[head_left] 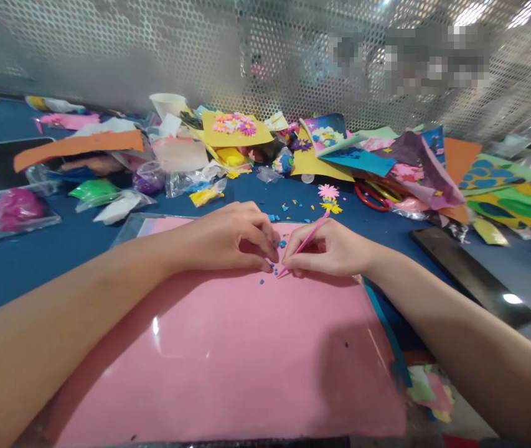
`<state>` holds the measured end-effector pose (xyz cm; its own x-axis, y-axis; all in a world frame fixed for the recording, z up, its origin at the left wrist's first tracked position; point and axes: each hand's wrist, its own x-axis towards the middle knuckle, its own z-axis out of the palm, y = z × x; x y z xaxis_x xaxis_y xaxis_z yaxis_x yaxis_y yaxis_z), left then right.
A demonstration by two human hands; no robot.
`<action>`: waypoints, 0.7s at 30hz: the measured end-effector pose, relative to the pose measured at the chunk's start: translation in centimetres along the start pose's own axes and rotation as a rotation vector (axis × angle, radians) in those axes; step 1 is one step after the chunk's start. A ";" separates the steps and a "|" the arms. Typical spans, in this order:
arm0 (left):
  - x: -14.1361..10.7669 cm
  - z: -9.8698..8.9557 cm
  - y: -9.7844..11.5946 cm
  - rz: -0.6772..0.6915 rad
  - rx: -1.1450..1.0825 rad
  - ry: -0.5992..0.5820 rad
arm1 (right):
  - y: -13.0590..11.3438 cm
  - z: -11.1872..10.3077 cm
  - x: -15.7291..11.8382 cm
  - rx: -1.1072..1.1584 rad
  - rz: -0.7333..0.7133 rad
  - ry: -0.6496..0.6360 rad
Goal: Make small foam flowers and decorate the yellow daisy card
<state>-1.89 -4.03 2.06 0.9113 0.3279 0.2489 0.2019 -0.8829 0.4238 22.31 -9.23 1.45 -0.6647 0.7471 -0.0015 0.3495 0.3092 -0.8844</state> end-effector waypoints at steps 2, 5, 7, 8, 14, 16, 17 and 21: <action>0.0 0.2 0.0 0.004 -0.014 0.003 | 0.1 0.1 0.1 -0.037 -0.012 0.020; 0.0 0.3 0.0 0.008 -0.023 0.014 | 0.2 0.1 0.2 -0.060 -0.036 0.068; 0.0 0.3 -0.1 0.010 -0.020 0.018 | 0.1 0.0 0.2 -0.045 -0.045 0.087; 0.0 0.3 -0.1 0.011 -0.021 0.016 | 0.0 0.0 0.2 -0.026 -0.040 0.088; 0.1 0.2 -0.1 0.022 -0.025 0.001 | -0.2 0.0 0.2 -0.031 -0.012 0.021; 0.1 0.2 -0.1 0.024 -0.023 0.006 | -0.2 0.0 0.2 -0.068 -0.019 0.037; 0.1 0.2 -0.2 0.024 -0.021 0.008 | -0.1 0.0 0.2 -0.081 -0.025 0.050; 0.1 0.4 -0.4 0.026 -0.013 0.009 | -0.1 0.0 0.3 -0.091 -0.043 0.073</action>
<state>-1.73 -3.82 1.58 0.9130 0.3079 0.2675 0.1734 -0.8867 0.4286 22.08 -9.08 1.49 -0.6317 0.7718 0.0720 0.3828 0.3914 -0.8368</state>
